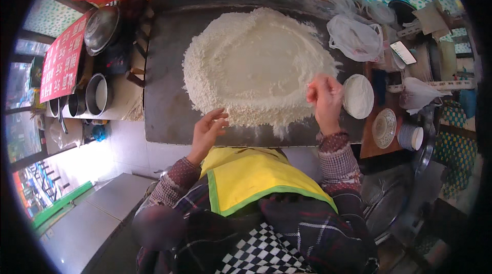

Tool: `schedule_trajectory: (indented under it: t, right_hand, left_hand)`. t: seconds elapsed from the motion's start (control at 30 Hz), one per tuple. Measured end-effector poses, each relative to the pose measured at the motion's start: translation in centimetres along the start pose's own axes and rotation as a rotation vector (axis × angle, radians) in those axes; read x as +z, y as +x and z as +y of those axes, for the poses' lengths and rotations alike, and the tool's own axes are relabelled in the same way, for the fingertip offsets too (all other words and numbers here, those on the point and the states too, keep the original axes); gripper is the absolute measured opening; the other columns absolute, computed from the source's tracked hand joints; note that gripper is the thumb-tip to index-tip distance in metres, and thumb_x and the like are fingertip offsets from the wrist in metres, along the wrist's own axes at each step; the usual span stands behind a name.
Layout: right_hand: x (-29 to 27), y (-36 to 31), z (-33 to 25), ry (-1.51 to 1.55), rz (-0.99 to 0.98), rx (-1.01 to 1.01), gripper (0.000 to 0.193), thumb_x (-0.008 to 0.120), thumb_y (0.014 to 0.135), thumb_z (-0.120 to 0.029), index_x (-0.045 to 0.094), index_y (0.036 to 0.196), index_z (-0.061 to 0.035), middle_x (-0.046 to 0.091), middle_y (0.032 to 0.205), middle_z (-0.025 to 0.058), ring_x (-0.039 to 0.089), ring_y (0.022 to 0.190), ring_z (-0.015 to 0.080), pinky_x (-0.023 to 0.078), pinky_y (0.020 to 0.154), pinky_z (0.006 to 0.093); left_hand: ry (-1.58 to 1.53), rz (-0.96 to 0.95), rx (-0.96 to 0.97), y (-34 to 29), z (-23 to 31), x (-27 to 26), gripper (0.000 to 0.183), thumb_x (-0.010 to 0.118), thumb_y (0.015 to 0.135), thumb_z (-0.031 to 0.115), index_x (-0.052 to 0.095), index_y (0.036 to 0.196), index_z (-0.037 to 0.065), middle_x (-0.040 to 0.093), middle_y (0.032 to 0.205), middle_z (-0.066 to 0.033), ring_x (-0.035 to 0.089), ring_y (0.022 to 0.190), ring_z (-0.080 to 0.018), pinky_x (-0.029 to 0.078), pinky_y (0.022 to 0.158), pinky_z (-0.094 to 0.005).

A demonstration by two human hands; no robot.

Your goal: The person presses a bowl into a large mound of dough on a countertop to form a circular indentation, then removes the bowl and smooths the dough surface. They wash their hands at a sink, return to the counter, and place an egg into a steamer basket on a hot plate.

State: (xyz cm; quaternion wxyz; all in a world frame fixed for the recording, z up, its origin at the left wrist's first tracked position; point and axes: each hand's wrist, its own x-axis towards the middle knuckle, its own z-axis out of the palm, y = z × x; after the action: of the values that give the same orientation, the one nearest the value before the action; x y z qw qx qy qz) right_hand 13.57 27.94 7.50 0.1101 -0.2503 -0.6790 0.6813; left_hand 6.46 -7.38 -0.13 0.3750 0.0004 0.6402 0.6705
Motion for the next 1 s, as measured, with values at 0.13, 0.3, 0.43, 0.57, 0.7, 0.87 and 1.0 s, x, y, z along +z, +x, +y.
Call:
schedule_trajectory:
  t: [0.13, 0.3, 0.43, 0.57, 0.7, 0.87, 1.0]
  right_hand:
    - [4.4, 3.7, 1.4, 0.805, -0.227, 0.158, 0.075, 0.038, 0.107, -0.06, 0.044, 0.151, 0.0018, 0.051, 0.149, 0.0228, 0.049, 0.138, 0.0322, 0.038, 0.114, 0.0414]
    - [5.2, 3.7, 1.8, 0.958, -0.239, 0.166, 0.079, 0.029, 0.109, -0.061, 0.031, 0.16, 0.0, 0.035, 0.164, 0.0224, 0.03, 0.154, 0.0334, 0.022, 0.126, 0.0441]
    - [5.1, 2.7, 0.7, 0.87, -0.289, 0.101, 0.083, 0.028, 0.107, -0.065, 0.03, 0.161, -0.0018, 0.033, 0.166, 0.0215, 0.028, 0.155, 0.0322, 0.021, 0.126, 0.0439]
    - [5.4, 1.8, 0.3, 0.976, -0.295, 0.069, 0.084, 0.026, 0.107, -0.067, 0.031, 0.161, -0.0033, 0.033, 0.166, 0.0206, 0.03, 0.154, 0.0308, 0.021, 0.126, 0.0436]
    - [5.4, 1.2, 1.6, 0.984, -0.311, 0.042, 0.081, 0.028, 0.107, -0.065, 0.032, 0.161, -0.0039, 0.035, 0.165, 0.0201, 0.033, 0.152, 0.0292, 0.022, 0.125, 0.0425]
    - [5.5, 0.8, 4.6, 0.582, -0.157, 0.108, 0.06, 0.04, 0.11, -0.048, 0.05, 0.147, -0.0025, 0.057, 0.145, 0.0165, 0.052, 0.137, 0.0255, 0.038, 0.116, 0.04]
    - [5.4, -0.1, 6.4, 0.533, -0.068, 0.182, 0.039, 0.052, 0.11, -0.032, 0.067, 0.126, -0.0007, 0.073, 0.118, 0.0115, 0.068, 0.112, 0.0197, 0.051, 0.1, 0.0341]
  left_hand:
    - [-0.025, 0.007, -0.001, 0.0, 1.0, -2.4, 0.043, 0.061, 0.105, 0.019, 0.055, 0.145, 0.004, 0.068, 0.129, -0.0091, 0.068, 0.108, -0.0165, 0.057, 0.085, -0.0287]
    - [0.01, -0.035, 0.011, 0.4, 1.6, -2.9, 0.043, 0.058, 0.106, 0.022, 0.055, 0.145, 0.002, 0.068, 0.129, -0.0125, 0.07, 0.11, -0.0208, 0.059, 0.084, -0.0314]
    - [0.058, -0.112, 0.043, 1.1, 1.9, -2.5, 0.043, 0.059, 0.106, 0.022, 0.056, 0.144, 0.003, 0.068, 0.129, -0.0122, 0.071, 0.109, -0.0207, 0.059, 0.084, -0.0317]
    - [0.121, -0.196, 0.052, 1.7, 2.2, -1.0, 0.043, 0.062, 0.104, 0.019, 0.056, 0.144, 0.004, 0.067, 0.13, -0.0109, 0.068, 0.113, -0.0197, 0.057, 0.088, -0.0312]
    - [0.17, -0.315, 0.14, 2.0, 2.1, 1.2, 0.044, 0.066, 0.101, 0.012, 0.058, 0.143, 0.004, 0.067, 0.131, -0.0102, 0.066, 0.117, -0.0185, 0.056, 0.091, -0.0298]
    - [0.161, -0.377, 0.163, 1.6, 1.7, 2.7, 0.045, 0.066, 0.1, 0.009, 0.058, 0.144, 0.004, 0.067, 0.132, -0.0107, 0.065, 0.118, -0.0179, 0.054, 0.095, -0.0307]
    - [0.193, -0.35, 0.073, 1.5, 1.3, 2.9, 0.043, 0.061, 0.103, 0.012, 0.056, 0.145, 0.004, 0.067, 0.133, -0.0112, 0.066, 0.118, -0.0201, 0.054, 0.094, -0.0314]
